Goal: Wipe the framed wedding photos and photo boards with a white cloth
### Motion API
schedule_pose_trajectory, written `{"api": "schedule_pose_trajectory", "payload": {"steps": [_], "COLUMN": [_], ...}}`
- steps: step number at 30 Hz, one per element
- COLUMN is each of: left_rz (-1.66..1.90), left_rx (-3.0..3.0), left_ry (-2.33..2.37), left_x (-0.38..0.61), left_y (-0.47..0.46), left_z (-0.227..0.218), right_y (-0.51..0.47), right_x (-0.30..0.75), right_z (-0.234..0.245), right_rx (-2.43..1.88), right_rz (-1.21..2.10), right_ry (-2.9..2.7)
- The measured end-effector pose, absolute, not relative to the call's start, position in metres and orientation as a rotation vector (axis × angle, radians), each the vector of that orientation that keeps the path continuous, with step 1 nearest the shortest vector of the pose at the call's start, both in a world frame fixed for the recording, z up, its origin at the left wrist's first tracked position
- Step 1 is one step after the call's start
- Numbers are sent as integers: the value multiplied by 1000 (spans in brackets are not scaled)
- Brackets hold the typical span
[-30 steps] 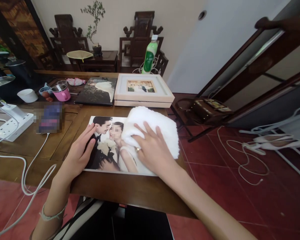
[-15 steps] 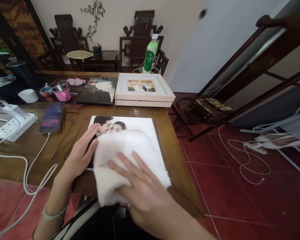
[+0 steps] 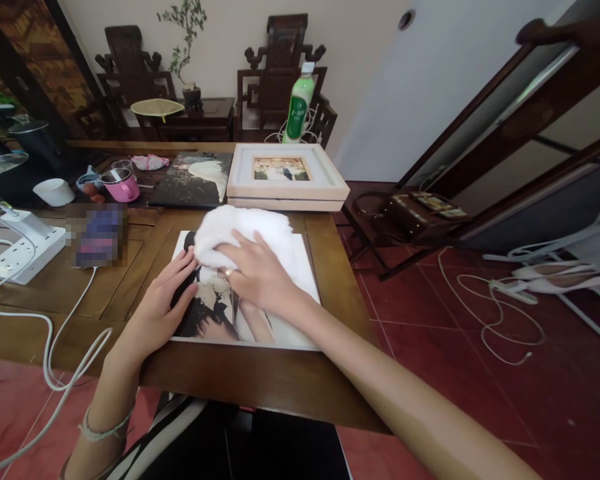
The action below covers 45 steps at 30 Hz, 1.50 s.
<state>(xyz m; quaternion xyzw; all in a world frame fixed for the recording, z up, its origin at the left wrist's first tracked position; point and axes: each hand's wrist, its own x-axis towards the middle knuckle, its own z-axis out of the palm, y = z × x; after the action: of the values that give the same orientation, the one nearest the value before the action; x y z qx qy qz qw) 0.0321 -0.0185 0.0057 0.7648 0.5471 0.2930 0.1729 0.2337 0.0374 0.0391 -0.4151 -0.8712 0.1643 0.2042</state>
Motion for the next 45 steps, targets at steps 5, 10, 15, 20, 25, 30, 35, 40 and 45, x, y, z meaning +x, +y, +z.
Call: {"api": "schedule_pose_trajectory", "payload": {"steps": [5, 10, 15, 20, 25, 30, 35, 40, 45], "left_rz": [832, 850, 833, 862, 881, 868, 839, 843, 843], "left_rx": [2179, 2170, 2152, 2161, 2166, 2162, 2171, 2189, 2174], "left_ry": [1536, 1541, 1543, 1540, 1517, 1527, 1538, 1532, 1541], "left_x": [36, 35, 31, 31, 31, 31, 31, 30, 31], "left_y": [-17, -18, -19, -18, -17, -16, -17, -17, -18], "left_z": [12, 12, 7, 6, 7, 9, 8, 4, 5], "right_y": [57, 52, 47, 36, -20, -82, -78, -11, 53], "right_x": [191, 212, 274, 323, 324, 311, 316, 326, 326], "right_z": [49, 47, 35, 16, 12, 20, 24, 15, 14], "right_rx": [-947, -984, -1189, -1311, -1189, -952, -883, -1030, -1156], "right_rz": [541, 483, 282, 148, 49, 107, 171, 98, 51], "right_ry": [-2509, -2530, -2442, -2352, -2425, -2496, -2535, -2500, -2480]}}
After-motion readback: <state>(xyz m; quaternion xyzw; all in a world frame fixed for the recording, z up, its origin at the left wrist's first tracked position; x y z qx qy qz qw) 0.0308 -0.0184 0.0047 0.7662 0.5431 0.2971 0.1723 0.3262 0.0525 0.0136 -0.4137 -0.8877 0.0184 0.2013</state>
